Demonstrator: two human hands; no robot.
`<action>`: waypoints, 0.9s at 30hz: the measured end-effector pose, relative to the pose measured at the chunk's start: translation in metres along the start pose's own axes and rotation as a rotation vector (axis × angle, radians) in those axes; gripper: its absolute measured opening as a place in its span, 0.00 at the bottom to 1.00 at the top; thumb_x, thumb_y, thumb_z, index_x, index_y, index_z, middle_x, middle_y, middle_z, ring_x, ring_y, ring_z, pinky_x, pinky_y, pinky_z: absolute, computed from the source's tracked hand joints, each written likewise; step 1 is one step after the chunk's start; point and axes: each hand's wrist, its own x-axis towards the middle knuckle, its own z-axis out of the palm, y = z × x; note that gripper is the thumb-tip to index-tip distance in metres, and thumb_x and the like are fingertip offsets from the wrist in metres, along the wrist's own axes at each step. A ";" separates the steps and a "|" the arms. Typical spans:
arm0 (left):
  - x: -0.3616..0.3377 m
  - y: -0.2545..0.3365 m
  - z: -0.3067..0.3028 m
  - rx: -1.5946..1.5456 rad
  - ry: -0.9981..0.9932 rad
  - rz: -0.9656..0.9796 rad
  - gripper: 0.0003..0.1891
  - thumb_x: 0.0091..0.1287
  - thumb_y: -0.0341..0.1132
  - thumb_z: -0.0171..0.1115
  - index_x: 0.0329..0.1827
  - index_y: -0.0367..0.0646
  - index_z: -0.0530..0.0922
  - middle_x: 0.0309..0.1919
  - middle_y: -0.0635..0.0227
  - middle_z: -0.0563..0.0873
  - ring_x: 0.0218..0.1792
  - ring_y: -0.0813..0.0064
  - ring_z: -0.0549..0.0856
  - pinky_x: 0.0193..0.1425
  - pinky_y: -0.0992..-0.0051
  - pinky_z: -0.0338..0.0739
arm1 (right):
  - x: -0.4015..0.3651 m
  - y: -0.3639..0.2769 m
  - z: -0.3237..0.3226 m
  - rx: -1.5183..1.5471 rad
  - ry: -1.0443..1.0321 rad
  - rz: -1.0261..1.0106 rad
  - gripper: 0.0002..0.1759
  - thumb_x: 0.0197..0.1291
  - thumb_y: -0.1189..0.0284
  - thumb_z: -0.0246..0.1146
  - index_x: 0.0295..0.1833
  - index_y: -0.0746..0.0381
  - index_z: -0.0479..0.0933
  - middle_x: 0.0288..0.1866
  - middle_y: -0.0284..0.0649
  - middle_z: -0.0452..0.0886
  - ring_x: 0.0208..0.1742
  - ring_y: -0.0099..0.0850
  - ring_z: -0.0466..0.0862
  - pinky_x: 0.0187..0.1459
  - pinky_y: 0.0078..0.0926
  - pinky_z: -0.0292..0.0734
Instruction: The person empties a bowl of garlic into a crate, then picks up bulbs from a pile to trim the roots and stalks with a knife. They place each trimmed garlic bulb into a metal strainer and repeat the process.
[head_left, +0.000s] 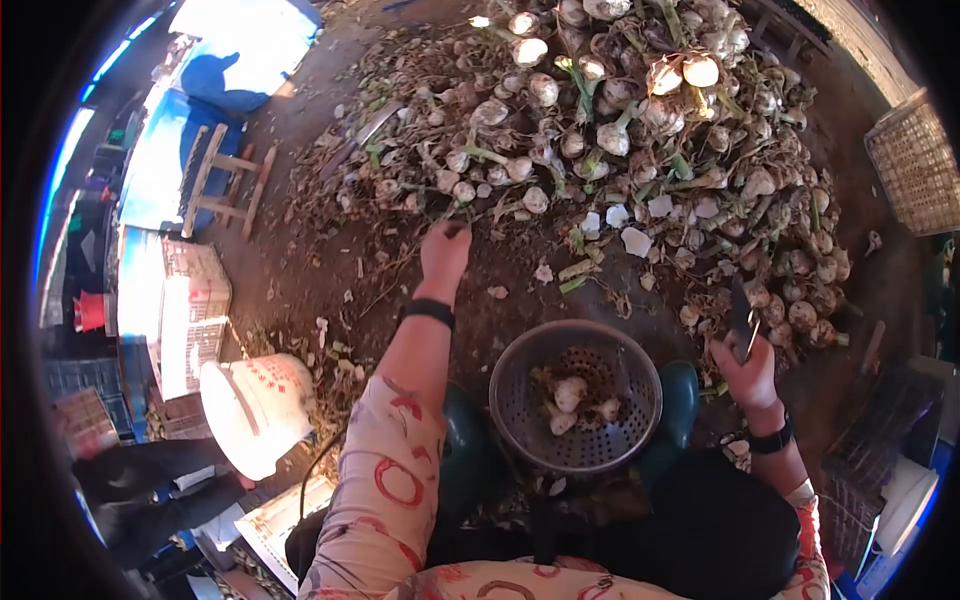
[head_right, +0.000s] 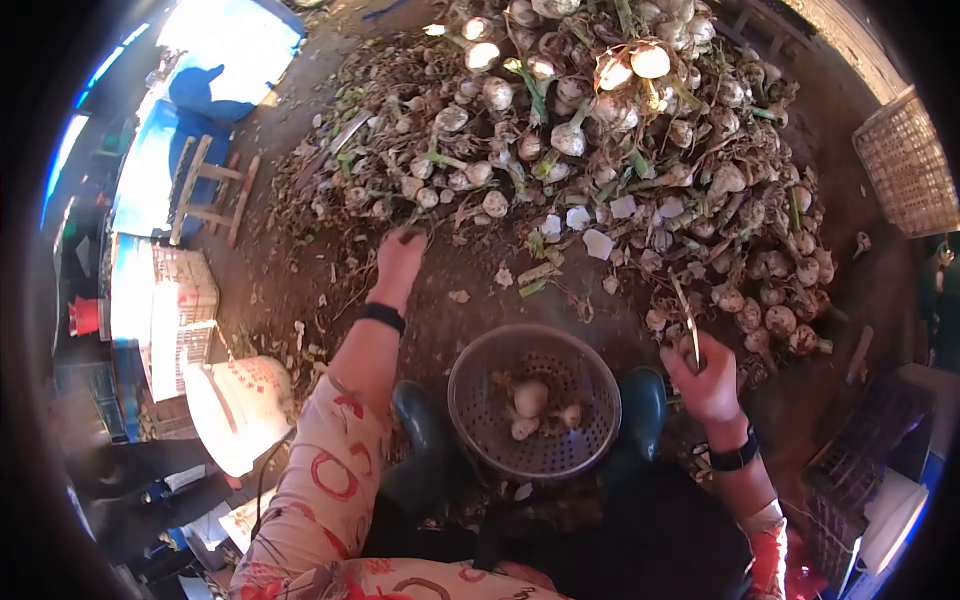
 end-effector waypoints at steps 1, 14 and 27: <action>0.018 0.013 0.003 0.006 -0.012 -0.005 0.17 0.52 0.40 0.58 0.38 0.35 0.77 0.32 0.55 0.82 0.35 0.61 0.81 0.38 0.69 0.74 | 0.002 0.011 0.002 -0.035 -0.001 -0.045 0.11 0.47 0.73 0.63 0.21 0.63 0.69 0.13 0.27 0.65 0.17 0.16 0.63 0.19 0.17 0.58; 0.072 0.038 0.035 0.771 0.182 -0.048 0.26 0.46 0.47 0.61 0.41 0.35 0.75 0.42 0.55 0.77 0.47 0.56 0.75 0.52 0.67 0.69 | 0.020 0.039 0.002 0.386 0.095 0.607 0.08 0.51 0.73 0.61 0.27 0.61 0.69 0.15 0.28 0.68 0.16 0.14 0.66 0.17 0.15 0.60; -0.095 0.113 0.006 -1.083 -0.586 0.149 0.14 0.61 0.37 0.48 0.46 0.40 0.70 0.35 0.66 0.76 0.36 0.71 0.77 0.39 0.73 0.73 | 0.009 0.043 -0.014 -0.049 0.141 0.311 0.14 0.50 0.65 0.61 0.32 0.67 0.72 0.20 0.33 0.73 0.23 0.21 0.69 0.28 0.24 0.67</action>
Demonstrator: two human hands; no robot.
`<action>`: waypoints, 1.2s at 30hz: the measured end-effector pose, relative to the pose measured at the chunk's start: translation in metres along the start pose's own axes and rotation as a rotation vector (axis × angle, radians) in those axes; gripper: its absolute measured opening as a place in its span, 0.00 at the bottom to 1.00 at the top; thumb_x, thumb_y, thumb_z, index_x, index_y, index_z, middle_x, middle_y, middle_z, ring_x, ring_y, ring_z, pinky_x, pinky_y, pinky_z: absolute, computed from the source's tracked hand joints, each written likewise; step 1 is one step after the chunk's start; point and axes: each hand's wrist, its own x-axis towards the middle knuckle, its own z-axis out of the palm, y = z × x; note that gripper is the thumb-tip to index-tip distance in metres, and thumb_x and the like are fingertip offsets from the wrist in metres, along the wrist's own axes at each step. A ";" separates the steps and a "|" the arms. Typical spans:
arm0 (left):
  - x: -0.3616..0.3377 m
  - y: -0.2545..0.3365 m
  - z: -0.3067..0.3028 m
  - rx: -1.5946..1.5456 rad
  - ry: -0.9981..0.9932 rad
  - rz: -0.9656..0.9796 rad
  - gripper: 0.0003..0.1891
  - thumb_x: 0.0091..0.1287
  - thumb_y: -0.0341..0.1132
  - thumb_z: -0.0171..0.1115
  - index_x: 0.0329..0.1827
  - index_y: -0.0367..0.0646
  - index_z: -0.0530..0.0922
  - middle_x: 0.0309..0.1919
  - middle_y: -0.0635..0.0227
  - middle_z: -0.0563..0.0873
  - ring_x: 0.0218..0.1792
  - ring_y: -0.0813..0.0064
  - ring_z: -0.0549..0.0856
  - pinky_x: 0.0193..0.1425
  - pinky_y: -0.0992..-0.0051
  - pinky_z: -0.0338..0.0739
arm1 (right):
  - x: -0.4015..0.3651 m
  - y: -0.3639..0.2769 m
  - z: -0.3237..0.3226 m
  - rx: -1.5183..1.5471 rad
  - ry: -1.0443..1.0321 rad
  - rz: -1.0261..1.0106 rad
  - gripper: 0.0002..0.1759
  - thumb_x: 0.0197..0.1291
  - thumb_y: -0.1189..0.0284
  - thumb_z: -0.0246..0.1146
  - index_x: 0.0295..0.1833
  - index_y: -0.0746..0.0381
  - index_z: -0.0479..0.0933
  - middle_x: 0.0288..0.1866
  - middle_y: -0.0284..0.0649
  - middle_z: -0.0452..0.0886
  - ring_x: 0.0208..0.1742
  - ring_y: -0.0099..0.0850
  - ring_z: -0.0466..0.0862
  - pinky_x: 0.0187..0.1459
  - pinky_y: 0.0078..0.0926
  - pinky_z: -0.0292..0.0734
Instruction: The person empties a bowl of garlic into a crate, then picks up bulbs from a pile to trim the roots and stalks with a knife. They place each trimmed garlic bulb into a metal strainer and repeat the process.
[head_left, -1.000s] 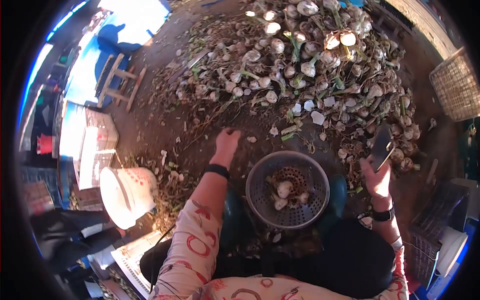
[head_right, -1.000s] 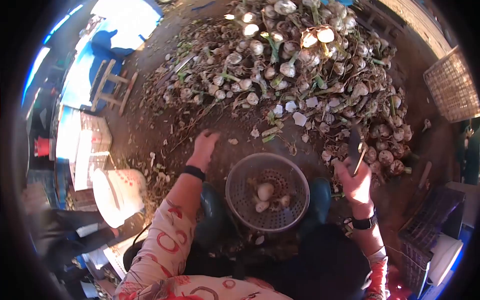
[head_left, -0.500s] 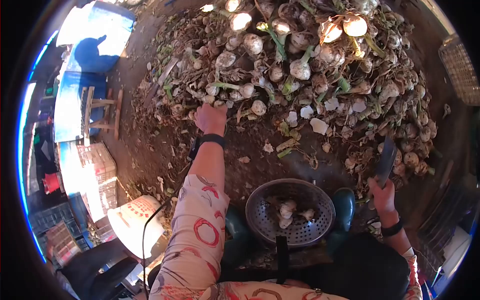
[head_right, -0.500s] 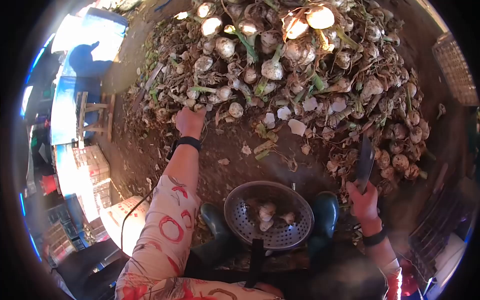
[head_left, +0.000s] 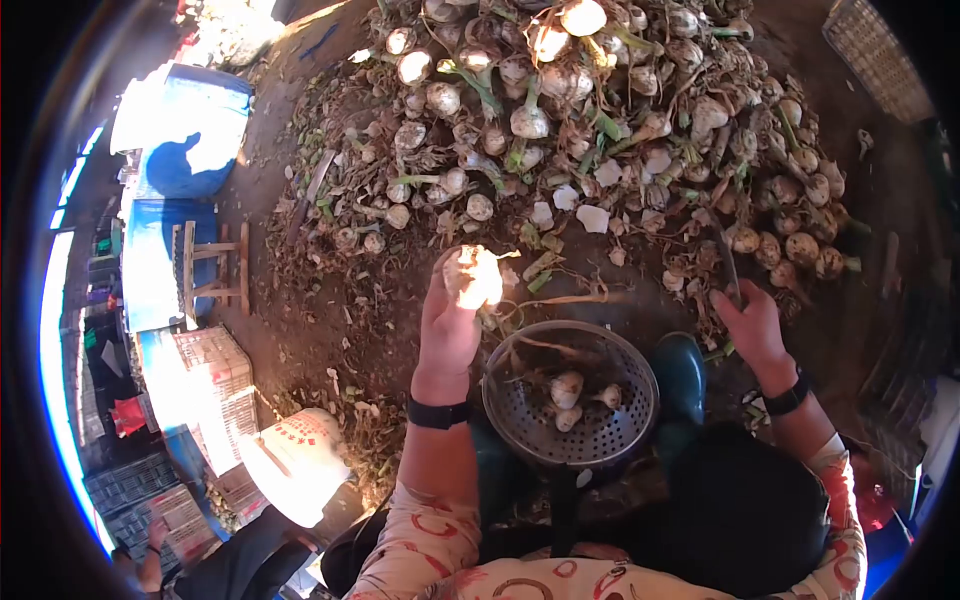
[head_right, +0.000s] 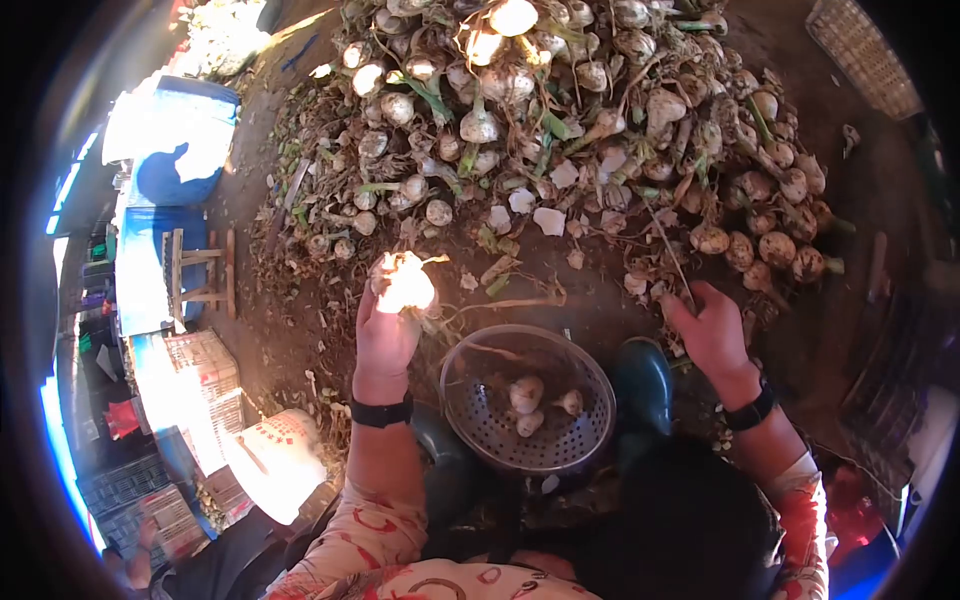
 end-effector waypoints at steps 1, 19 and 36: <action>-0.004 -0.001 0.005 0.125 0.043 0.028 0.13 0.59 0.34 0.49 0.46 0.39 0.70 0.35 0.66 0.76 0.36 0.72 0.77 0.39 0.74 0.72 | -0.002 -0.002 0.001 -0.020 -0.020 -0.023 0.14 0.50 0.66 0.61 0.32 0.67 0.72 0.20 0.33 0.72 0.23 0.20 0.68 0.28 0.23 0.67; 0.134 -0.031 -0.133 1.771 0.423 -0.281 0.22 0.55 0.36 0.54 0.55 0.49 0.69 0.41 0.56 0.80 0.40 0.58 0.80 0.44 0.65 0.73 | -0.022 0.044 -0.001 0.118 -0.109 0.316 0.14 0.49 0.67 0.62 0.35 0.67 0.74 0.21 0.30 0.72 0.23 0.17 0.69 0.26 0.18 0.65; 0.008 0.008 -0.055 0.027 0.317 -0.404 0.17 0.56 0.27 0.47 0.50 0.37 0.68 0.30 0.58 0.77 0.28 0.66 0.78 0.30 0.69 0.75 | -0.018 0.038 0.007 -0.008 -0.231 0.393 0.12 0.48 0.69 0.61 0.34 0.66 0.73 0.21 0.30 0.72 0.23 0.18 0.70 0.24 0.20 0.65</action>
